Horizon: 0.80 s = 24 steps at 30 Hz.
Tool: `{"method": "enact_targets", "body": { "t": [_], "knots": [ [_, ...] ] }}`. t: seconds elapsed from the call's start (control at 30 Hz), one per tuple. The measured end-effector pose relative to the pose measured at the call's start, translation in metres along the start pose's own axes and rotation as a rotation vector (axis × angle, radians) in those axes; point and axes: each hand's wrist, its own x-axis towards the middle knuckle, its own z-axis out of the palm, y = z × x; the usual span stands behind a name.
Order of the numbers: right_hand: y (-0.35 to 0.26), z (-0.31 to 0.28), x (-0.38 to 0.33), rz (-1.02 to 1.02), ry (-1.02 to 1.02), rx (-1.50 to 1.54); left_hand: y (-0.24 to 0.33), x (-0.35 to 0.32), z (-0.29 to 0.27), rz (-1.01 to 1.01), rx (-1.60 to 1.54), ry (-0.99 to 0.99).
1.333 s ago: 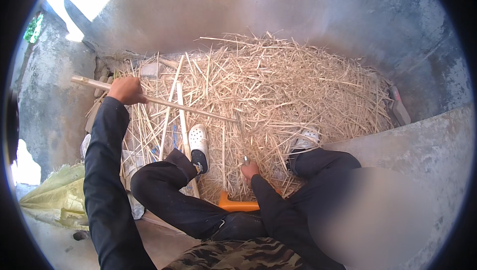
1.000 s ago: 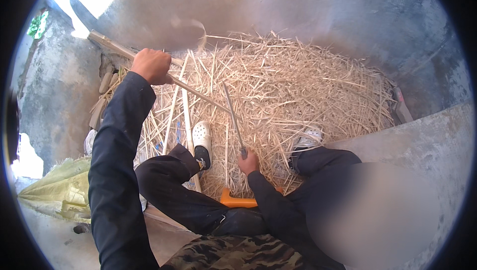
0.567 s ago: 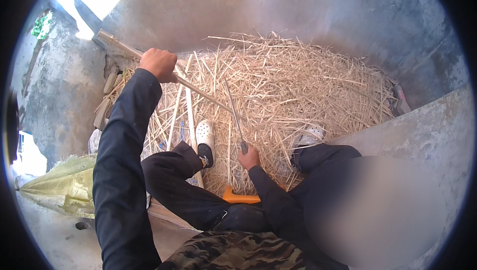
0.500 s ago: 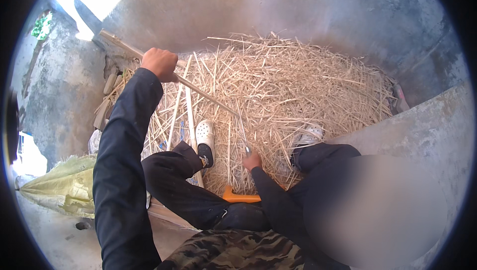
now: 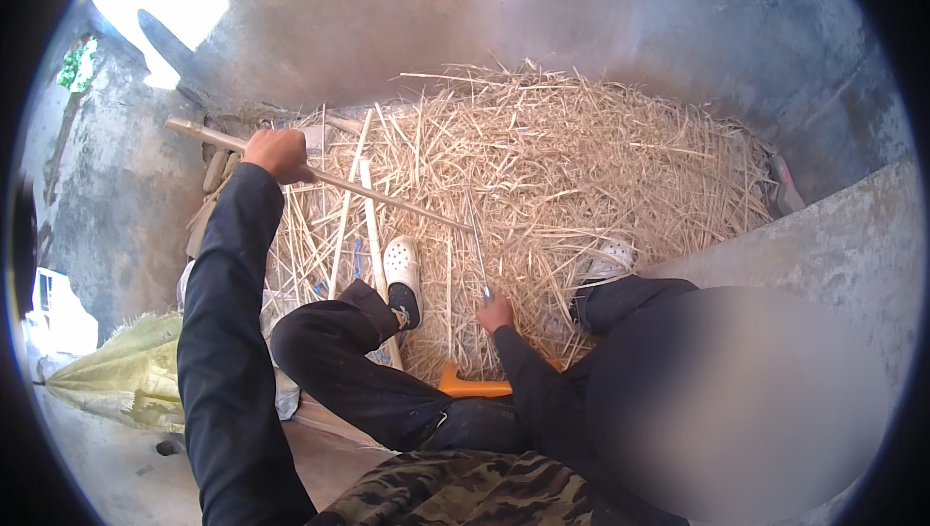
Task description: The person sits on a straw-covered floor and uses a knife to shave the outer layer off a long bamboo stick. They hold the stick with one hand and scrape the blade along its length to remove the bark, repeating the motion to smooth the surface.
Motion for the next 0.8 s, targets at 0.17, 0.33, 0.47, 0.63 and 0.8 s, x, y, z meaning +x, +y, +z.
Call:
{"method": "enact_targets", "body": {
  "t": [0.17,0.33,0.47,0.63,0.8],
  "knots": [
    [0.043,-0.003,0.021,0.512,-0.174,0.323,0.012,-0.007,0.004,-0.022,0.01,-0.009],
    [-0.018,-0.008,0.018,-0.255,0.108,-0.012,0.008,-0.006,-0.006,-0.045,0.001,-0.098],
    [-0.017,-0.013,0.003,-0.251,0.162,0.04,0.016,-0.006,-0.016,-0.03,0.002,-0.08],
    [0.026,-0.009,0.008,0.361,-0.132,-0.053,0.024,-0.013,-0.011,-0.002,0.031,0.032],
    [-0.01,-0.019,0.0,0.288,-0.18,0.013,0.016,-0.008,-0.012,-0.016,0.029,-0.004]
  ]
}}
